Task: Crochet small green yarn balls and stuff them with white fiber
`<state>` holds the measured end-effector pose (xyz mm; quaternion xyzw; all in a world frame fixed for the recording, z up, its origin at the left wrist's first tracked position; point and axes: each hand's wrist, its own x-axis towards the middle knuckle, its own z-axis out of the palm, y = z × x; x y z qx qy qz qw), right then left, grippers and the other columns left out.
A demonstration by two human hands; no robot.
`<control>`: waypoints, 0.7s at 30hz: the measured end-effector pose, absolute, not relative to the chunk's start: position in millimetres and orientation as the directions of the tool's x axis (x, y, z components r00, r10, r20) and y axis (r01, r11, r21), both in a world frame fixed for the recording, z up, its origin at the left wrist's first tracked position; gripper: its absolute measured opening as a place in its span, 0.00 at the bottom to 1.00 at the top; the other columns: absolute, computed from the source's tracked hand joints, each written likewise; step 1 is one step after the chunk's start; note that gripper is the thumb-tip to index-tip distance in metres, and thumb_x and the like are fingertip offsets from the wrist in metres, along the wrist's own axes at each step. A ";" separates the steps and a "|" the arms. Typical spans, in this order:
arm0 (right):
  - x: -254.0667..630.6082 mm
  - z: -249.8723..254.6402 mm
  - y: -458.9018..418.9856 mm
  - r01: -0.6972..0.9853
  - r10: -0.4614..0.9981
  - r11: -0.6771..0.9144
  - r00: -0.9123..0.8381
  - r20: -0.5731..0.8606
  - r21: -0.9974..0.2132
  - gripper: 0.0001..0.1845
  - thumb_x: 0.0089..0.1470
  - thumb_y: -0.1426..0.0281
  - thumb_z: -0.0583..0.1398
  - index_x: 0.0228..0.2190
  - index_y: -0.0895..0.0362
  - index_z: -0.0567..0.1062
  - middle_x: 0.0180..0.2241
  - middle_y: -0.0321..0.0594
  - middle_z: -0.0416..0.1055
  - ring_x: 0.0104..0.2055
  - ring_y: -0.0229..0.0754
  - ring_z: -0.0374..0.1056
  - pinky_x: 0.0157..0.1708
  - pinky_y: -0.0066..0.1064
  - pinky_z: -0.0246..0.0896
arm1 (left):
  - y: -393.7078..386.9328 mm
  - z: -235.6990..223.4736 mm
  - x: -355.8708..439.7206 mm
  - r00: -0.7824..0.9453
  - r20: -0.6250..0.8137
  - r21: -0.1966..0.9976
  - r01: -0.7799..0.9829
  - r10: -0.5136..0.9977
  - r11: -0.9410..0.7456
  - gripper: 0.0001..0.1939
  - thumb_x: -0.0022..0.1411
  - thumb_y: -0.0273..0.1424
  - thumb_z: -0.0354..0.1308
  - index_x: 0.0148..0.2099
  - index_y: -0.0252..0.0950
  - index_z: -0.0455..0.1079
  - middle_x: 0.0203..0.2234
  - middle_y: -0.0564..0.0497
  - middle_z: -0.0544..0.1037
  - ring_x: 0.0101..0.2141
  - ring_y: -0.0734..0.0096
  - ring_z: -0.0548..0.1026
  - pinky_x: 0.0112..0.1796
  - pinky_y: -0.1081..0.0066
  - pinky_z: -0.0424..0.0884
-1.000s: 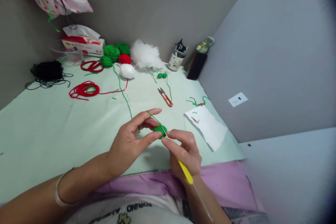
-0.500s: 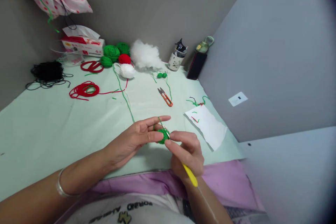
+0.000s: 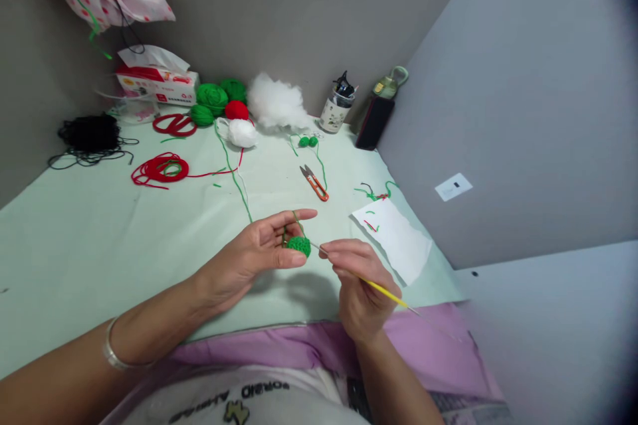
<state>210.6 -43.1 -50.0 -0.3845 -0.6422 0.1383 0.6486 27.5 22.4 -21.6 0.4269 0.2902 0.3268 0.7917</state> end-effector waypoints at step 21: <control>210.5 -37.0 -37.3 -0.339 0.958 0.273 0.186 0.220 -0.900 0.07 0.58 0.63 0.68 0.31 0.53 0.83 0.29 0.38 0.78 0.26 0.36 0.71 0.27 0.28 0.70 | 26.2 -23.6 23.9 0.737 -0.159 0.887 -0.185 0.656 0.423 0.21 0.63 0.37 0.64 0.58 0.46 0.77 0.38 0.53 0.76 0.40 0.68 0.70 0.46 0.68 0.62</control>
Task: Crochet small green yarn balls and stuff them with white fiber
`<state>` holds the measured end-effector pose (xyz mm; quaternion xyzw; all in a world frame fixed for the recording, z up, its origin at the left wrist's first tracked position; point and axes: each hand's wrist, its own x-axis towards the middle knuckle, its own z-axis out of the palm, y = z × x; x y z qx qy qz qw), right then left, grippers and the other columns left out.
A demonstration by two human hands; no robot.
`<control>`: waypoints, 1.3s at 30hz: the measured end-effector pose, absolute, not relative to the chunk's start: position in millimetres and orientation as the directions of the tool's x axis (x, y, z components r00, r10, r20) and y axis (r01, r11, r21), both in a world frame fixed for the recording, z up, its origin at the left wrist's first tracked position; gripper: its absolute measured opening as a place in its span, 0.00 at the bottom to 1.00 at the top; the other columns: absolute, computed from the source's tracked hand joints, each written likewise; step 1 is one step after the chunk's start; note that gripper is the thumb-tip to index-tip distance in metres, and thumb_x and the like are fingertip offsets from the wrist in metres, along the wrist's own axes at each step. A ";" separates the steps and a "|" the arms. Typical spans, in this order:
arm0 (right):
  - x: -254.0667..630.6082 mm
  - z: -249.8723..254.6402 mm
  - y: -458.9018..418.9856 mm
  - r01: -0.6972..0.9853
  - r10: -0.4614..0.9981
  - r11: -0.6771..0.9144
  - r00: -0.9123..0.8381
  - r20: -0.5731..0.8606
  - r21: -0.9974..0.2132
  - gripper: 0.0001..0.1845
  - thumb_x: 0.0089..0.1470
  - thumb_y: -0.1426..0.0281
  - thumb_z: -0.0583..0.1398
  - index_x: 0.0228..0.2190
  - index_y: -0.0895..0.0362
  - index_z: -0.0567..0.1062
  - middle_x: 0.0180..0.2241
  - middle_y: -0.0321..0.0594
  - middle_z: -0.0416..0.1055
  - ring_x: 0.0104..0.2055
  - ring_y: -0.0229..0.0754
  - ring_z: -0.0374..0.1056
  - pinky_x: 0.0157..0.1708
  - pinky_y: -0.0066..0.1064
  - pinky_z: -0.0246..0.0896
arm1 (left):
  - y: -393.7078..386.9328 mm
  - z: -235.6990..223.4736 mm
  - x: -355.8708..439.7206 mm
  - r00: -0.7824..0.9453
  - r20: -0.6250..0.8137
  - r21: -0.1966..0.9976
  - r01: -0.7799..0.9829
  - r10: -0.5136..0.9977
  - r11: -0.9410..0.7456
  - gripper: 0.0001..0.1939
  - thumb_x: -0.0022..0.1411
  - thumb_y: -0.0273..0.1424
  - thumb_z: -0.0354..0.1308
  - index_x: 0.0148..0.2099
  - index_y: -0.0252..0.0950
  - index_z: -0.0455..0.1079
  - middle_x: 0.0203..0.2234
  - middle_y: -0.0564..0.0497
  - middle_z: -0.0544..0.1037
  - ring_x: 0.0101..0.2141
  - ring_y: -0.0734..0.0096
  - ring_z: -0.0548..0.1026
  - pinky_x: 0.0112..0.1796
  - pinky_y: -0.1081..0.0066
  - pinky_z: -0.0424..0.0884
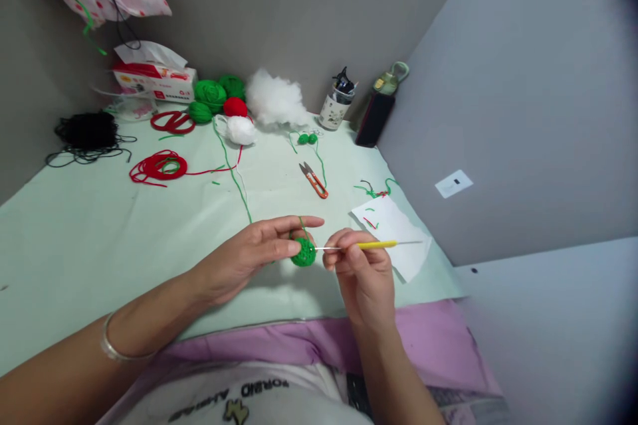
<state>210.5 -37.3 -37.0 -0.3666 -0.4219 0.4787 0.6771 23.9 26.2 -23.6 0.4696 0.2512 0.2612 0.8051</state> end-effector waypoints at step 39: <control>209.6 -39.1 -39.0 -0.078 0.909 0.417 0.062 0.413 -0.906 0.07 0.62 0.67 0.64 0.40 0.47 0.84 0.36 0.40 0.76 0.36 0.41 0.71 0.36 0.34 0.69 | 19.9 -24.5 26.3 0.608 -0.009 0.973 -0.177 0.794 0.147 0.29 0.55 0.31 0.73 0.60 0.45 0.75 0.42 0.51 0.74 0.45 0.64 0.72 0.52 0.64 0.66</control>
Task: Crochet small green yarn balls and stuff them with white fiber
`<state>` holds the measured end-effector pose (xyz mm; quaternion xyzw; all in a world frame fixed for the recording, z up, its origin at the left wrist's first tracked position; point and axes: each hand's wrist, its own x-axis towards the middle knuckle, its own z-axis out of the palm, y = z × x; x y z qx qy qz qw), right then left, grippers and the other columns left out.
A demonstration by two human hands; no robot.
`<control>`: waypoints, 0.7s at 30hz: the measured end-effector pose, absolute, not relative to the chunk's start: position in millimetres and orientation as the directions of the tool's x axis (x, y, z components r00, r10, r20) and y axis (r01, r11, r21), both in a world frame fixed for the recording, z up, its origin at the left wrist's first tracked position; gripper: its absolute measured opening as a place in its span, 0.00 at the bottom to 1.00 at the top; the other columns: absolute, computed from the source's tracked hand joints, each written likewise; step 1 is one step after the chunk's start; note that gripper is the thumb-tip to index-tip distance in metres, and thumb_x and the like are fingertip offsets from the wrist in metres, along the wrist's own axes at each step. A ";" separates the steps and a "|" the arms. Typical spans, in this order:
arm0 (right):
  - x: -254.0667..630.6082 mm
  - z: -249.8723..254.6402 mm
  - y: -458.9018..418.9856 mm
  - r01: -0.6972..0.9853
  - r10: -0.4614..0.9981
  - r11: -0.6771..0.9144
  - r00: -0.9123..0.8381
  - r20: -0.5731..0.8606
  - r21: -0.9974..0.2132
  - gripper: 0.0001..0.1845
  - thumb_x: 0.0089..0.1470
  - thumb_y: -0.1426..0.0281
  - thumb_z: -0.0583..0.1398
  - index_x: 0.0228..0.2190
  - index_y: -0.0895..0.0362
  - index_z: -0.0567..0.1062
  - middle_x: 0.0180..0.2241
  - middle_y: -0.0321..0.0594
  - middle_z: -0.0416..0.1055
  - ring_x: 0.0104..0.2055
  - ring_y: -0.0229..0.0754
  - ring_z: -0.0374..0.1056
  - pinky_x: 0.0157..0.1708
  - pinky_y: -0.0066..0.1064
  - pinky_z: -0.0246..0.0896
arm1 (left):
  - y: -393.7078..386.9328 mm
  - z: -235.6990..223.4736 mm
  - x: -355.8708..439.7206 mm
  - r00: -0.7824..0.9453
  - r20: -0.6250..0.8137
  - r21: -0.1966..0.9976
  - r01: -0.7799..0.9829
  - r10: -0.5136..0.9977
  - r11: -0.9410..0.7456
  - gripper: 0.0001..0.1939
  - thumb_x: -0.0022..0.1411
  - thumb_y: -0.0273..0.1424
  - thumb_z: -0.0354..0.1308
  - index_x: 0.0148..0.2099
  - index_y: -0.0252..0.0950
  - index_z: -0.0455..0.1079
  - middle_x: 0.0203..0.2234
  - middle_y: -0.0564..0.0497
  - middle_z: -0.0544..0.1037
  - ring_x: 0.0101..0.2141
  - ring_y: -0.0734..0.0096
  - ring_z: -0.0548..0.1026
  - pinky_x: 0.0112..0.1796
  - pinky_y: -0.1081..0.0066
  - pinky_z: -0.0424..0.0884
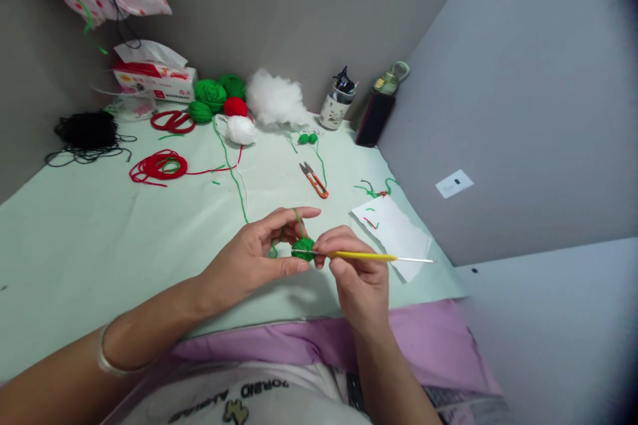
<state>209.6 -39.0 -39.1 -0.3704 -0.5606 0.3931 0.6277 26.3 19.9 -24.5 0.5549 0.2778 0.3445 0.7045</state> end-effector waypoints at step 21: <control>210.4 -39.5 -35.0 -0.091 0.898 0.438 0.092 0.431 -0.894 0.08 0.63 0.68 0.64 0.39 0.46 0.85 0.39 0.41 0.82 0.38 0.43 0.75 0.34 0.36 0.70 | 18.3 -17.9 28.9 0.582 -0.071 0.973 -0.140 0.810 0.186 0.43 0.52 0.32 0.74 0.68 0.42 0.65 0.39 0.52 0.76 0.40 0.65 0.72 0.49 0.62 0.66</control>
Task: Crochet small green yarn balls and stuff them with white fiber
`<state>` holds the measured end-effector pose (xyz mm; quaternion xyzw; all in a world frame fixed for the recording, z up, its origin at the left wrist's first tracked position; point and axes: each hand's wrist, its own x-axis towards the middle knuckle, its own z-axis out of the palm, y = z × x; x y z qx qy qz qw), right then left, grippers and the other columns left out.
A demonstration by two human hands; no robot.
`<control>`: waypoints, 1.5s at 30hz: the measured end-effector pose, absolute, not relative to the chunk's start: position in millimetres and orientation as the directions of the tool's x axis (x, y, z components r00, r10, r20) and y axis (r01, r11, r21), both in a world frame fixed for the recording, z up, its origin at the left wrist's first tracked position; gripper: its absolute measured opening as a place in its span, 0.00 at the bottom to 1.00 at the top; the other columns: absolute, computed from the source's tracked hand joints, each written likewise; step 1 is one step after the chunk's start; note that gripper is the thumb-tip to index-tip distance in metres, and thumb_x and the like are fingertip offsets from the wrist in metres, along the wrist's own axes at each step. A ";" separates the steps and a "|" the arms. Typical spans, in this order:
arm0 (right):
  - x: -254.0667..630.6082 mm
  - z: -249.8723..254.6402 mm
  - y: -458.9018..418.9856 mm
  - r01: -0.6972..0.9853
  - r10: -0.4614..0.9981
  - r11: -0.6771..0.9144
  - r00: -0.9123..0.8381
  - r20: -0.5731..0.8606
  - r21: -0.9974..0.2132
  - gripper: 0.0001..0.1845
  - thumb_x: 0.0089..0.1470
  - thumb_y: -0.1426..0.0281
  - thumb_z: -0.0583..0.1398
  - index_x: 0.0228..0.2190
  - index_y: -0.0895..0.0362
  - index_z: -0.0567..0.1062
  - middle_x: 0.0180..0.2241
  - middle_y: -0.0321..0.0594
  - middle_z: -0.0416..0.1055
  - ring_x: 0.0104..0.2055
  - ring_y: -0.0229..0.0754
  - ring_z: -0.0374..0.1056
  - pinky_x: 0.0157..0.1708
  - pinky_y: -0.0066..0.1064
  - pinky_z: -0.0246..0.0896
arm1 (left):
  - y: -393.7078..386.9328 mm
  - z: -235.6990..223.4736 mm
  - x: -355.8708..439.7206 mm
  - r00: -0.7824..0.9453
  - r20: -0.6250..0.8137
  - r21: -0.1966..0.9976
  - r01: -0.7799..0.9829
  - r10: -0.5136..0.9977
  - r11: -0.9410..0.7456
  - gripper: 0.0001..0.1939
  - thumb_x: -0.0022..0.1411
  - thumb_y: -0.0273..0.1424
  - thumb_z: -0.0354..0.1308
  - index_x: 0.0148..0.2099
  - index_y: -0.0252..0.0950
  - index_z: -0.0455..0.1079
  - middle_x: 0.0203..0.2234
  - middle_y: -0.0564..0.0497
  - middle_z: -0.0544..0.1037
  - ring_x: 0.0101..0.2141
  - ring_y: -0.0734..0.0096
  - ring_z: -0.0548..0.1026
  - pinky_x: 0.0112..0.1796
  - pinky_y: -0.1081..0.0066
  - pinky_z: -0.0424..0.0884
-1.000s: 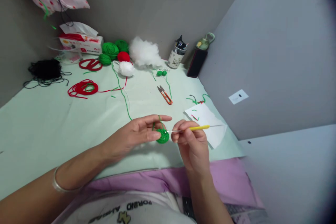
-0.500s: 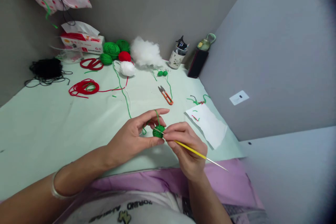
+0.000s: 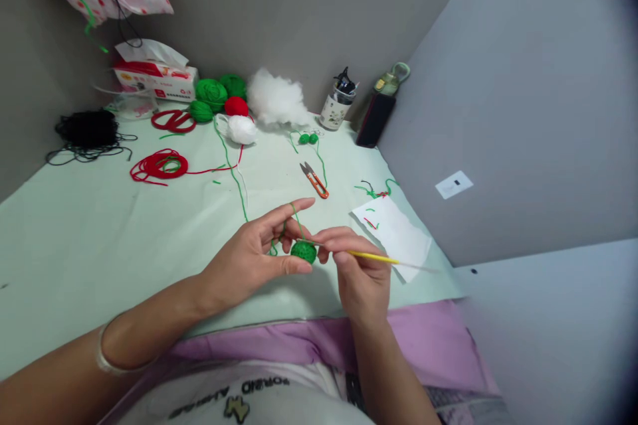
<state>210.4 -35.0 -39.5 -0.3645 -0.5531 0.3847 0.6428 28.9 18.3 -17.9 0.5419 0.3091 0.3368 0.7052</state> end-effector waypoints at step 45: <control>202.0 -36.9 -29.6 0.088 0.793 0.526 0.307 0.525 -0.846 0.11 0.63 0.74 0.61 0.39 0.48 0.84 0.33 0.38 0.77 0.32 0.39 0.70 0.33 0.34 0.67 | 24.3 -18.4 25.4 0.679 -0.219 0.728 -0.365 0.701 0.580 0.21 0.66 0.36 0.65 0.58 0.35 0.77 0.33 0.50 0.77 0.33 0.72 0.73 0.37 0.72 0.65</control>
